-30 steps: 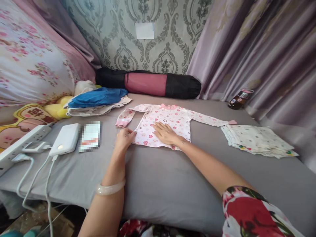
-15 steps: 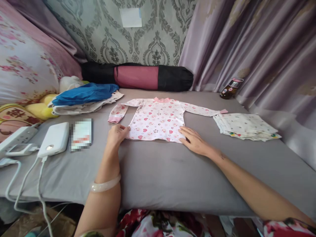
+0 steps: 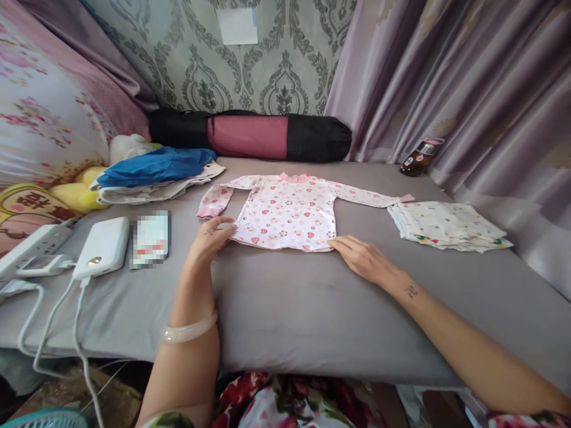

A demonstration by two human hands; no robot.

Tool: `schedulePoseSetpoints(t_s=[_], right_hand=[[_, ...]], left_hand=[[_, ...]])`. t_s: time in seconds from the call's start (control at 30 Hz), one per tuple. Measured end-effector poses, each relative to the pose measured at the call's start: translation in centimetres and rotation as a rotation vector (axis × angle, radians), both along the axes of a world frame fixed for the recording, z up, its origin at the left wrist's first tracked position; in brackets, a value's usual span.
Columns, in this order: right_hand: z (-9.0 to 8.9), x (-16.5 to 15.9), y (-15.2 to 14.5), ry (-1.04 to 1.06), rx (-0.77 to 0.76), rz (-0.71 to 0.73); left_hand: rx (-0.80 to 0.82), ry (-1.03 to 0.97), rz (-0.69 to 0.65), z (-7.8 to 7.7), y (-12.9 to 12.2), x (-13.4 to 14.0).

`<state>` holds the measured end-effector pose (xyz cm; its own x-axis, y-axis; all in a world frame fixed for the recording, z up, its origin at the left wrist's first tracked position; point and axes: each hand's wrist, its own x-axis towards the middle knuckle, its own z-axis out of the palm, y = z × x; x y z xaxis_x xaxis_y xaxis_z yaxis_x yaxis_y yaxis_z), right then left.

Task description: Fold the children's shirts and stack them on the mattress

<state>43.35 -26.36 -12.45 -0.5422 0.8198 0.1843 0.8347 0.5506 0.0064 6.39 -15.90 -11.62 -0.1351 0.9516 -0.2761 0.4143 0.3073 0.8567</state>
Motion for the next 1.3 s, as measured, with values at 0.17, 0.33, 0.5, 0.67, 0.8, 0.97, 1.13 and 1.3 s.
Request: schedulePoseSetpoints(t_s=[0.17,0.33,0.5,0.67,0.8,0.97,1.13,1.3], right_hand=[[1.6,0.5,0.8,-0.070,-0.069,-0.034],[2.5,-0.3,0.5,-0.041,-0.101,0.004],[3.0,-2.3,1.3,0.089,-0.098,-0.093],[1.2,-4.5,4.5,0.192,-0.117,-0.169],[-0.8,-6.1,6.2,0.112,-0.225,-0.259],[-1.7,-6.9,6.3,0.040,-0.271,-0.325],[-0.7,-7.0,6.7,0.011,-0.268,-0.318],[-0.5,-9.4,9.8,0.063,-0.263,-0.270]], left_hand=[[0.061,0.041,-0.020,-0.3,0.0,-0.6],[0.116,0.294,-0.132,-0.8,0.1,-1.1],[0.435,0.667,-0.149,-1.1,0.1,0.4],[0.749,0.575,-0.483,-2.1,-0.5,4.3],[0.591,0.414,-0.635,-3.2,-1.4,6.9],[0.408,0.238,-0.584,-3.6,-2.0,7.6],[0.399,0.251,-0.598,-3.3,-2.2,7.7],[0.462,0.275,-0.583,-2.8,-2.0,7.8]])
